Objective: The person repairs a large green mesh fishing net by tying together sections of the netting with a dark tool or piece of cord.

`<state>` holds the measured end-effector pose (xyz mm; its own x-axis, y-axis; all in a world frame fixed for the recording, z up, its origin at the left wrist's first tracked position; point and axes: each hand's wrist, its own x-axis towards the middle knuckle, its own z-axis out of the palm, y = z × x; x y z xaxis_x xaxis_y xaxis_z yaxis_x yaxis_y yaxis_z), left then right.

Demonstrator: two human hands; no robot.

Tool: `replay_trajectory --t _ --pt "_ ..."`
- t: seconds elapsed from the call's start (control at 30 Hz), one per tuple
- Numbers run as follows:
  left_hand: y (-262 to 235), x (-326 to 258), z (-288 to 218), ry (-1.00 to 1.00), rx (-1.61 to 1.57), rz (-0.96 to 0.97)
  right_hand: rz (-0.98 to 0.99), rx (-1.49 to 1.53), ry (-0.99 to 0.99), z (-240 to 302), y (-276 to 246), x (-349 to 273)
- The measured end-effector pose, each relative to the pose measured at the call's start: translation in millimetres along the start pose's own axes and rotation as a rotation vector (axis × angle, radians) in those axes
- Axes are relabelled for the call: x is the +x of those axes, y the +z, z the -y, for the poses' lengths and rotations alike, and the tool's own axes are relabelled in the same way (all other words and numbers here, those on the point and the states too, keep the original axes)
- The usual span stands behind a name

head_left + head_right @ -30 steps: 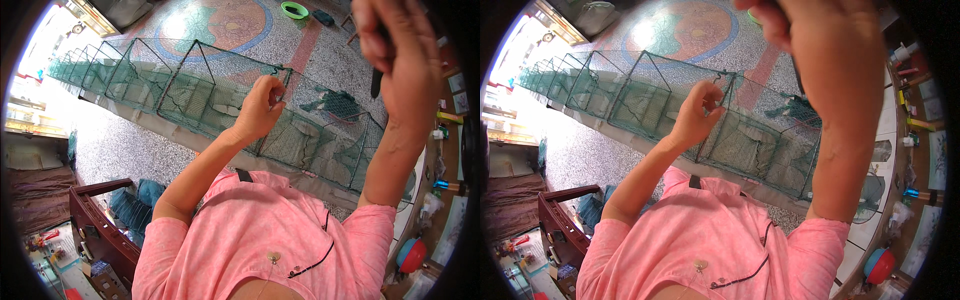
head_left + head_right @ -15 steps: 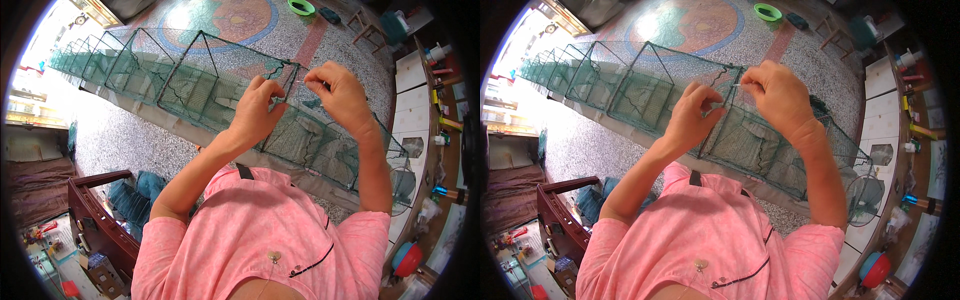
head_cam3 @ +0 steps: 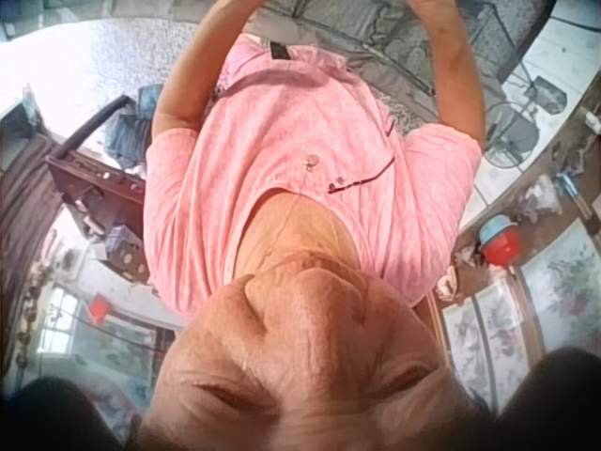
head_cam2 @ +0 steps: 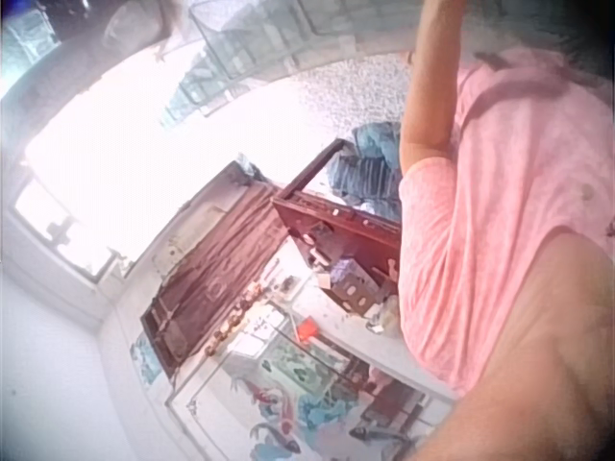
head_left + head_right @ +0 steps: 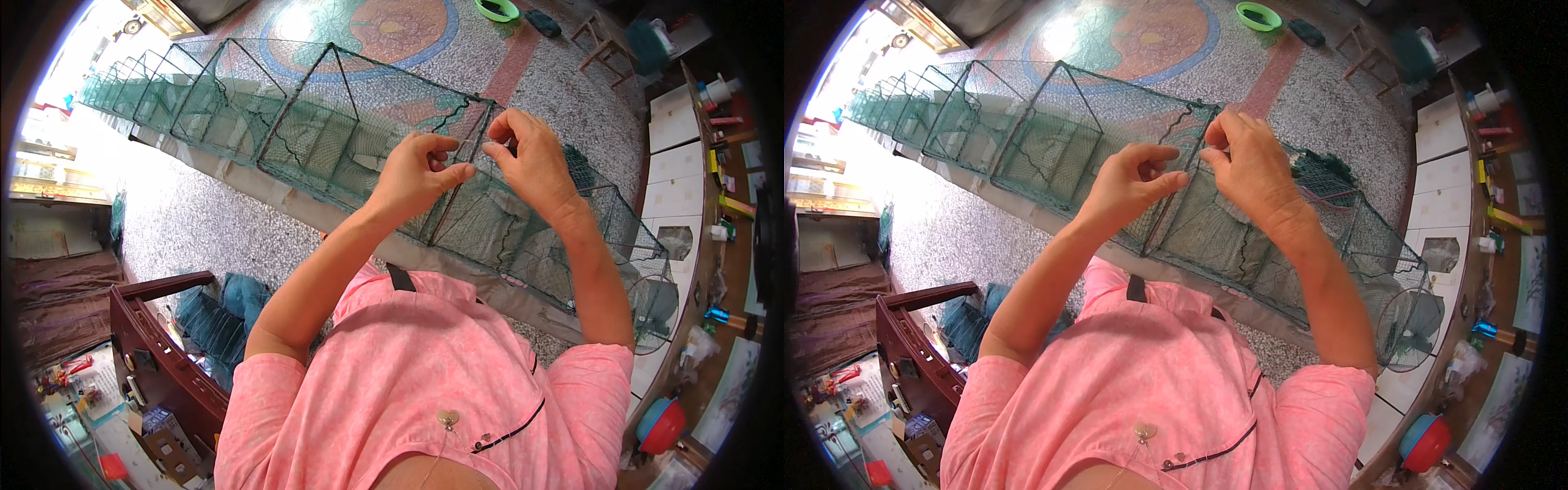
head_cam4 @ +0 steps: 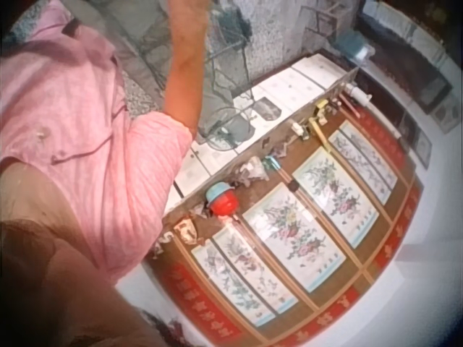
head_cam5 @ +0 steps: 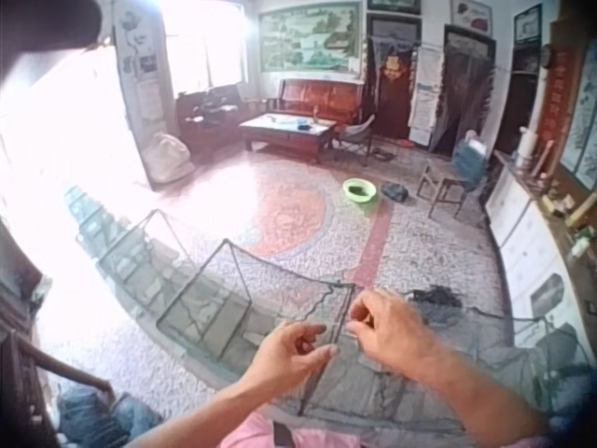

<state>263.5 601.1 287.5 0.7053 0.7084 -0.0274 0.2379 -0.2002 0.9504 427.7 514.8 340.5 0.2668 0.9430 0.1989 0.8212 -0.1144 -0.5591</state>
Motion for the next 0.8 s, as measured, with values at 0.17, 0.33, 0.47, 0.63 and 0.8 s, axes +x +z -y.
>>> replay_trajectory --t 0.17,0.33,0.47,0.63,0.8 --pt "0 4 2 -0.095 -0.157 0.087 -0.118 0.136 -0.003 1 22 6" --pt "0 11 15 -0.060 -0.167 0.158 -0.026 0.056 -0.032 4 31 13" --pt "-5 7 3 -0.092 -0.157 0.200 0.136 -0.301 0.005 26 20 21" --pt "-6 5 -3 -0.079 -0.108 0.190 0.141 -0.503 -0.124 23 26 30" --pt "0 8 14 -0.106 -0.274 0.194 0.238 -0.494 -0.132 23 21 39"
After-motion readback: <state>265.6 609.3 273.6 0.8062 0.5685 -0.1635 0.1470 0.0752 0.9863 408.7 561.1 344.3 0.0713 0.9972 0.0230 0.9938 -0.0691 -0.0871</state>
